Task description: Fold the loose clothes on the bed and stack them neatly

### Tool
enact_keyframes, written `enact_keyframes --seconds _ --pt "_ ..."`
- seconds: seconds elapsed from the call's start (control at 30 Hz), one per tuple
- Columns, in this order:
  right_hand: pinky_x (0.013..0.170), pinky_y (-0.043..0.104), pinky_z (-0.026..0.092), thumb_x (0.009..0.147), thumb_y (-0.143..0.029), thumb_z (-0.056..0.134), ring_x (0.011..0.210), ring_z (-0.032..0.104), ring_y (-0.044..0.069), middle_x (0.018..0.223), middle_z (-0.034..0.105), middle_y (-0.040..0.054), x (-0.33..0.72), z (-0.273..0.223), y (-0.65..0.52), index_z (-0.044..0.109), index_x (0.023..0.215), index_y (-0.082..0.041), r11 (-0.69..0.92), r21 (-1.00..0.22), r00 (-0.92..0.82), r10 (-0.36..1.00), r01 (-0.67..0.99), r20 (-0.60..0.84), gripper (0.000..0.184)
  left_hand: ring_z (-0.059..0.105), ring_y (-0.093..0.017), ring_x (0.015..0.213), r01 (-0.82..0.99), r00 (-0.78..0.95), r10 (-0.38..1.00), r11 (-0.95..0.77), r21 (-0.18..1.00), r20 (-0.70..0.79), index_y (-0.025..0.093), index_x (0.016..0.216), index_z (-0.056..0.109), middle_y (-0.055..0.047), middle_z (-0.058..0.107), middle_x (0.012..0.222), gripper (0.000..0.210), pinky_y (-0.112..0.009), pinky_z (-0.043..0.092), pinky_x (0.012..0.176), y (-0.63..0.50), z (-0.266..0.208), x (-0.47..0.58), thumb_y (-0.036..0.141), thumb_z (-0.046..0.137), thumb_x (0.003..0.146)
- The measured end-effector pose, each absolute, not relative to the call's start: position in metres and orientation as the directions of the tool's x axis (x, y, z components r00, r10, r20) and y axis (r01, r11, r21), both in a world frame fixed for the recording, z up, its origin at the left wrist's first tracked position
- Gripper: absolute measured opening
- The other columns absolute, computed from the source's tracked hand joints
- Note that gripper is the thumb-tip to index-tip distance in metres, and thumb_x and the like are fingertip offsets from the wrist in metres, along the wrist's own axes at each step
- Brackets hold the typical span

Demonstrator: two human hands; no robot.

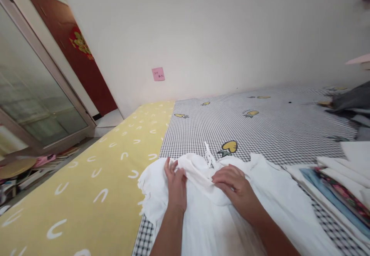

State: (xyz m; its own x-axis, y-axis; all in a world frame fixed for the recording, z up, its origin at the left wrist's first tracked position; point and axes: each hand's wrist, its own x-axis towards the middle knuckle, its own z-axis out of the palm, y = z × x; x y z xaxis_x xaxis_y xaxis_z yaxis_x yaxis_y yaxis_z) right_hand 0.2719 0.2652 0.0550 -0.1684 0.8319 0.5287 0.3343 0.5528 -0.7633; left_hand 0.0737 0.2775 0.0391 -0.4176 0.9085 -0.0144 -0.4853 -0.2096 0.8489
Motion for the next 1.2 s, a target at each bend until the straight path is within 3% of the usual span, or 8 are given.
enact_keyframes --seconds 0.17,0.27,0.4,0.6,0.73,0.93,1.07,1.2 --pt "0.115 0.059 0.021 0.086 -0.04 0.069 0.107 0.062 0.029 0.102 0.077 0.0001 0.276 0.054 0.263 0.079 0.091 -0.039 0.621 -0.7 -0.228 0.782 0.352 0.579 0.011 0.024 -0.03 0.152 0.265 -0.361 0.81 -0.385 0.884 0.462 0.031 0.119 0.07 -0.006 0.03 0.159 0.05 -0.046 0.015 0.126 0.279 0.025 0.085 0.008 0.061 0.076" --pt "0.103 0.047 0.039 0.09 -0.049 0.061 0.104 0.062 0.026 0.104 0.074 0.0037 0.288 0.053 0.263 0.075 0.106 -0.032 0.496 -0.845 0.206 0.822 0.199 0.531 0.026 0.018 -0.035 0.154 0.45 -0.336 0.78 -0.359 0.817 0.528 0.027 0.097 0.074 -0.006 0.023 0.164 0.028 -0.055 0.01 0.125 0.279 0.022 0.089 0.012 0.059 0.08" --pt "0.076 0.034 0.046 0.092 -0.049 0.054 0.078 0.057 0.02 0.08 0.061 0.0008 0.308 0.047 0.272 0.069 0.105 -0.024 0.26 -0.965 0.693 0.692 0.022 0.202 0.032 0.016 -0.034 0.155 0.583 -0.306 0.722 -0.374 0.721 0.621 0.029 0.106 0.072 -0.007 0.025 0.166 0.041 -0.059 0.006 0.123 0.276 0.024 0.098 0.005 0.054 0.077" --pt "0.079 0.037 0.044 0.074 -0.048 0.068 0.076 0.052 0.021 0.085 0.054 0.003 0.311 0.044 0.286 0.07 0.084 -0.023 0.086 -0.934 0.554 0.785 0.348 0.278 0.027 0.032 -0.032 0.149 0.696 -0.065 0.627 -0.529 0.485 0.776 0.031 0.086 0.076 -0.003 0.049 0.154 0.045 -0.056 0.007 0.124 0.27 0.03 0.102 -0.003 0.051 0.07" --pt "0.067 0.032 0.039 0.076 -0.051 0.068 0.066 0.044 0.017 0.066 0.049 -0.0033 0.304 0.048 0.281 0.052 0.062 -0.025 0.108 -0.978 0.508 0.841 0.18 0.186 0.033 0.051 -0.029 0.129 0.755 -0.13 0.588 -0.462 0.464 0.798 0.025 0.062 0.066 -0.004 0.065 0.132 0.032 -0.053 0.023 0.116 0.27 0.032 0.092 -0.001 0.053 0.073" --pt "0.064 0.029 0.045 0.06 -0.042 0.077 0.069 0.057 0.018 0.067 0.06 -0.005 0.3 0.056 0.277 0.059 0.076 -0.023 0.138 -0.878 0.443 0.892 -0.458 -0.091 0.031 0.055 -0.026 0.109 0.829 -0.22 0.539 -0.336 0.447 0.813 0.02 0.059 0.057 -0.008 0.065 0.115 0.031 -0.049 0.033 0.098 0.27 0.03 0.085 0.009 0.052 0.087" --pt "0.064 0.032 0.049 0.062 -0.043 0.078 0.069 0.063 0.021 0.074 0.067 -0.003 0.303 0.056 0.278 0.063 0.108 -0.025 0.083 -0.88 0.43 0.891 -0.468 -0.145 0.051 0.055 -0.024 0.104 0.811 -0.253 0.503 -0.356 0.465 0.826 0.019 0.059 0.054 -0.007 0.064 0.111 0.032 -0.048 0.034 0.095 0.27 0.03 0.085 0.009 0.048 0.089" --pt "0.073 0.036 0.052 0.072 -0.058 0.071 0.083 0.068 0.025 0.098 0.075 0.0057 0.303 0.052 0.279 0.065 0.12 -0.024 0.054 -0.983 0.473 0.88 -0.178 -0.037 0.059 0.053 -0.024 0.106 0.786 -0.263 0.484 -0.395 0.477 0.835 0.019 0.061 0.055 -0.005 0.062 0.113 0.03 -0.045 0.038 0.094 0.268 0.03 0.085 0.009 0.05 0.089"
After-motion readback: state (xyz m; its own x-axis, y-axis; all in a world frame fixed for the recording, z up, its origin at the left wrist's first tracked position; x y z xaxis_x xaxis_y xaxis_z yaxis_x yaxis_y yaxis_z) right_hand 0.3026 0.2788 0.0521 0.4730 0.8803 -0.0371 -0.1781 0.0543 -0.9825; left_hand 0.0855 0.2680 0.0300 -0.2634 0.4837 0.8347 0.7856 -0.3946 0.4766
